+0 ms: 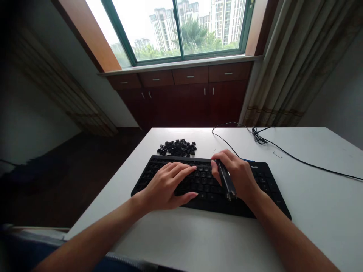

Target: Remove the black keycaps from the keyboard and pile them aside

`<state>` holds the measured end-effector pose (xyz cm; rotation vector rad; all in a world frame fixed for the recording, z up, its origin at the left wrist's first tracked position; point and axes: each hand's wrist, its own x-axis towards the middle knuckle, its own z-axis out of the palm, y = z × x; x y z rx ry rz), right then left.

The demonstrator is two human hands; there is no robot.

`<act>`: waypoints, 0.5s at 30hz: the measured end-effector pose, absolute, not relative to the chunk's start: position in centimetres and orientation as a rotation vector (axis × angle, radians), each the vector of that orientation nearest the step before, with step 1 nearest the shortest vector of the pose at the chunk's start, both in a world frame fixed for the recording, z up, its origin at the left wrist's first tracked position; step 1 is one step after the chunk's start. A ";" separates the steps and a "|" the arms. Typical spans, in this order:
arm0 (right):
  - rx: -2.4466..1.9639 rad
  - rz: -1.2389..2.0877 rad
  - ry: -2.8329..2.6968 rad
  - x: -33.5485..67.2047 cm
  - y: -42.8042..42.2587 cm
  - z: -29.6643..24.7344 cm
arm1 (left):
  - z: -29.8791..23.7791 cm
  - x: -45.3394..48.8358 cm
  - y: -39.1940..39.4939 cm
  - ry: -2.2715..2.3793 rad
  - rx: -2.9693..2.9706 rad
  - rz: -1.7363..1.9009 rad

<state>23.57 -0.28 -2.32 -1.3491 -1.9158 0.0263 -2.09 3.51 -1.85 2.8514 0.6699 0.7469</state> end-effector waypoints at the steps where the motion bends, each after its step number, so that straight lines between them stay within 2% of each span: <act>1: -1.334 0.016 -1.928 23.5 -0.2 -2.4 | -1.9 -2.1 3.5 0.682 2.845 0.746; 15: -1.245 0.027 -1.963 22.1 -0.4 -2.7 | -2.2 -2.1 4.0 0.787 2.786 0.691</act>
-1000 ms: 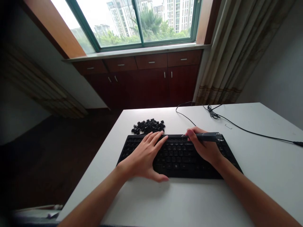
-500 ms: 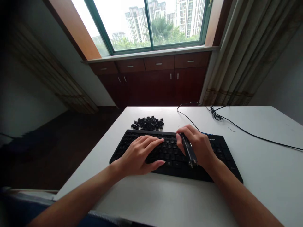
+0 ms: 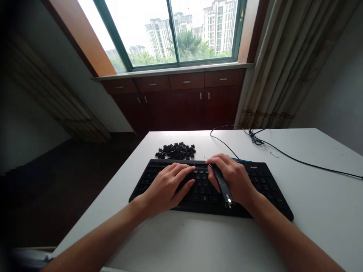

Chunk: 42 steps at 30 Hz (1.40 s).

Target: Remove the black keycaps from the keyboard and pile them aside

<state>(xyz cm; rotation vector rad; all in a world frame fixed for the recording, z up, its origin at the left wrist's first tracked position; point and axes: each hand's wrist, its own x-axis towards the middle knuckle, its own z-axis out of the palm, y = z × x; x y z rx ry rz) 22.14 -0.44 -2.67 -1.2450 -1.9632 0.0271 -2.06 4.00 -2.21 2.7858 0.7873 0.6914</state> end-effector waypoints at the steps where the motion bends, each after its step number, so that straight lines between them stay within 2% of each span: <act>1: -1.263 0.045 -1.946 22.1 -0.5 -2.5 | -2.2 -2.1 4.0 0.788 2.773 0.700; 13: -1.272 0.254 -1.777 22.2 -0.8 -1.8 | -1.3 0.3 7.4 0.744 2.724 0.682; 20: -1.349 0.313 -1.723 22.0 -0.2 -1.4 | -2.9 -0.5 6.7 0.732 2.848 0.736; 28: -1.395 0.385 -1.673 19.2 4.1 -0.8 | -3.1 -0.6 6.5 0.761 2.715 0.832; 42: -1.440 0.506 -1.637 19.7 3.0 -2.1 | -3.1 -0.9 6.0 0.702 2.722 0.785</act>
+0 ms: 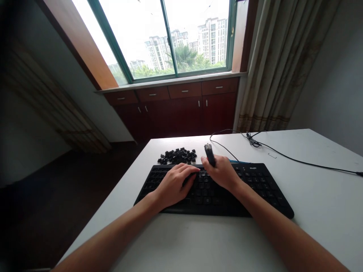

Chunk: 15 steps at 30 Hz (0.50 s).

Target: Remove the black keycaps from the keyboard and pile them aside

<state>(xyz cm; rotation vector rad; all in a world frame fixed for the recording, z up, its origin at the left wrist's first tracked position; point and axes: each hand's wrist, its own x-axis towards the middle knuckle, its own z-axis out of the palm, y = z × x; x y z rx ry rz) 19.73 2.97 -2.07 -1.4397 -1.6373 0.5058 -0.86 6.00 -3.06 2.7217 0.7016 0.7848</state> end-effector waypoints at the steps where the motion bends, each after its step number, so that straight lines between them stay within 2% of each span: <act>1: -1.433 0.510 -1.630 19.7 3.0 -2.1 | -3.0 -0.9 6.0 0.697 2.726 0.781; 9: -1.350 0.550 -1.517 19.0 2.6 -2.4 | -3.0 -1.0 6.0 0.682 2.731 0.765; 15: -1.208 0.727 -1.390 17.9 3.0 -2.6 | -2.8 -0.8 6.0 0.695 2.731 0.747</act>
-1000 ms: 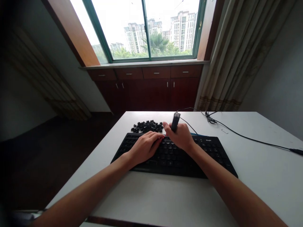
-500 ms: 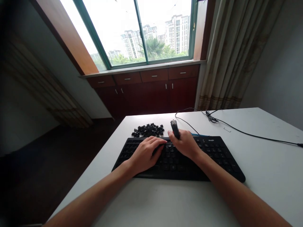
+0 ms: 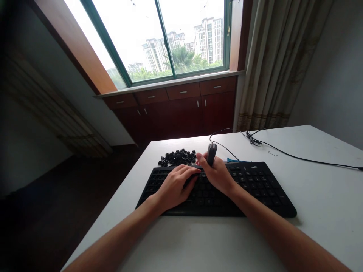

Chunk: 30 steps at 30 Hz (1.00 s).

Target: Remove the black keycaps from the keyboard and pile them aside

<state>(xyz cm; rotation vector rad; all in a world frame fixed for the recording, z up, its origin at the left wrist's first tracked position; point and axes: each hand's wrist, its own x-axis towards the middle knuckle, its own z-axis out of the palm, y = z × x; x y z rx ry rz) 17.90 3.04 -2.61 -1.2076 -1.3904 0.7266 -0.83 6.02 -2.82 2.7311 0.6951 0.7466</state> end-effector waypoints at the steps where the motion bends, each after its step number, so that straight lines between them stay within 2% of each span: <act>1: -1.181 0.758 -1.375 17.7 3.1 -2.6 | -2.8 -0.8 6.0 0.695 2.732 0.742; 22: -0.982 1.142 -1.184 16.1 5.6 -2.6 | -3.1 -0.7 6.0 0.744 2.658 0.789; 30: -0.944 1.138 -1.107 16.0 6.5 -3.9 | -3.1 -0.6 6.1 0.754 2.676 0.788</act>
